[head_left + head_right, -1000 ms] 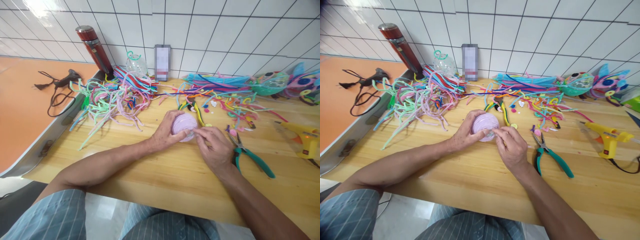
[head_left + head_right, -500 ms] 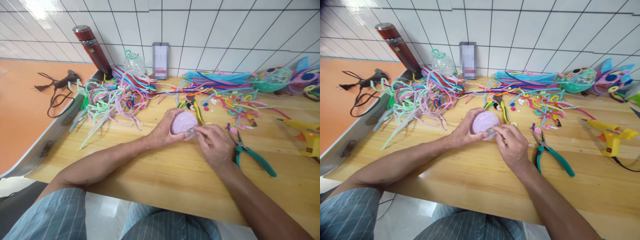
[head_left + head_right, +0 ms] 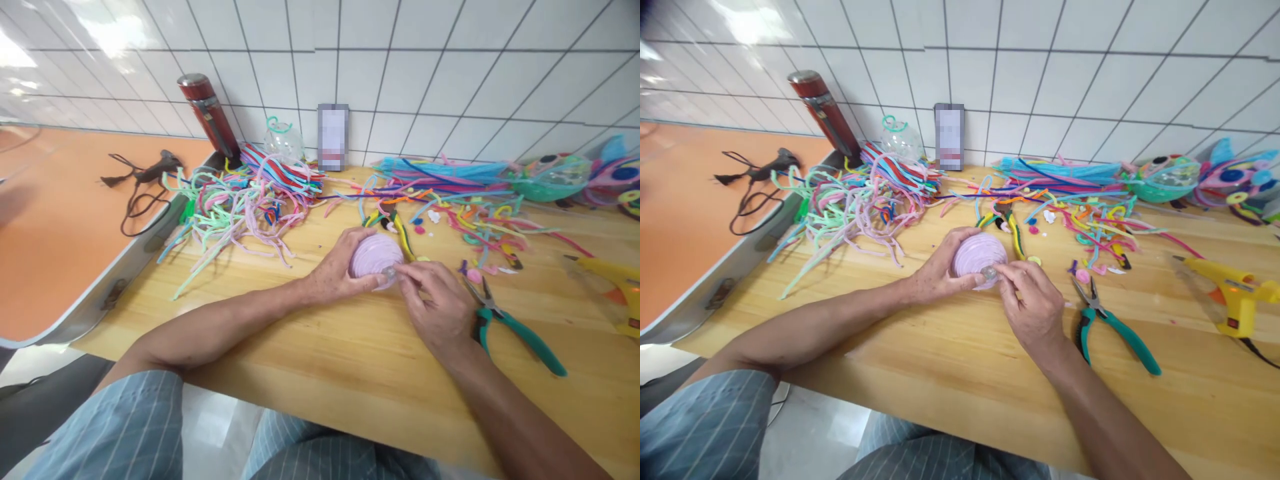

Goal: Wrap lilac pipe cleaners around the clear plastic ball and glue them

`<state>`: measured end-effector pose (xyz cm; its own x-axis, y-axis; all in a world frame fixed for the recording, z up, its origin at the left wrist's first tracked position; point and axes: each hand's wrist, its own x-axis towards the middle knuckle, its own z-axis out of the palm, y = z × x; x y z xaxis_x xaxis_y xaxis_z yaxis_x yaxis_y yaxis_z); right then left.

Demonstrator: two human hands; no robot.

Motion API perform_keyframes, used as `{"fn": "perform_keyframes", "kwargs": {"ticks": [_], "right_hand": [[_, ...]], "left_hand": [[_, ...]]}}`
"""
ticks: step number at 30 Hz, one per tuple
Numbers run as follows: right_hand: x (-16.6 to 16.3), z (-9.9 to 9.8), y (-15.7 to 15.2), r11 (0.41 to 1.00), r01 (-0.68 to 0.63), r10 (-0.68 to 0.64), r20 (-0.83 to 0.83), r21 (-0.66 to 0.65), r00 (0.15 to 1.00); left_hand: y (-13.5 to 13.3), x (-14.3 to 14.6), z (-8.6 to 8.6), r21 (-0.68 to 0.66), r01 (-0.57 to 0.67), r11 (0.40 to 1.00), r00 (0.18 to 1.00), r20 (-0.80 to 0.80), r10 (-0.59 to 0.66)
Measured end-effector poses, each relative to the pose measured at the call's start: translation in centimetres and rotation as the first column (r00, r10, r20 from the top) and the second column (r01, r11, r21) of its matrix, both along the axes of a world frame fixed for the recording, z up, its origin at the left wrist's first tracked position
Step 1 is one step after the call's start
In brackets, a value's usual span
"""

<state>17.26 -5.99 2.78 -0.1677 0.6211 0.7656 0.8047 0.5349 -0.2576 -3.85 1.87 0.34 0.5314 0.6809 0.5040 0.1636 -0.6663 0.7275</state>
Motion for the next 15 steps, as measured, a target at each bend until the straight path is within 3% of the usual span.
{"fn": "perform_keyframes", "kwargs": {"ticks": [10, 13, 15], "right_hand": [[0.3, 0.0, 0.0, 0.999, 0.007, -0.009, 0.05, 0.041, 0.999], [0.9, 2.6, 0.1, 0.997, 0.076, -0.079, 0.103, 0.031, 0.992], [1.2, 5.3, 1.6, 0.987, 0.14, -0.13, 0.121, -0.076, 0.984]], "left_hand": [[0.0, 0.4, -0.2, -0.023, 0.009, 1.0, 0.998, 0.058, -0.008], [-0.4, 0.6, -0.2, -0.054, -0.004, 0.999, 0.996, 0.093, 0.009], [-0.7, 0.7, -0.1, -0.077, -0.001, 0.997, 0.994, 0.111, 0.01]]}}
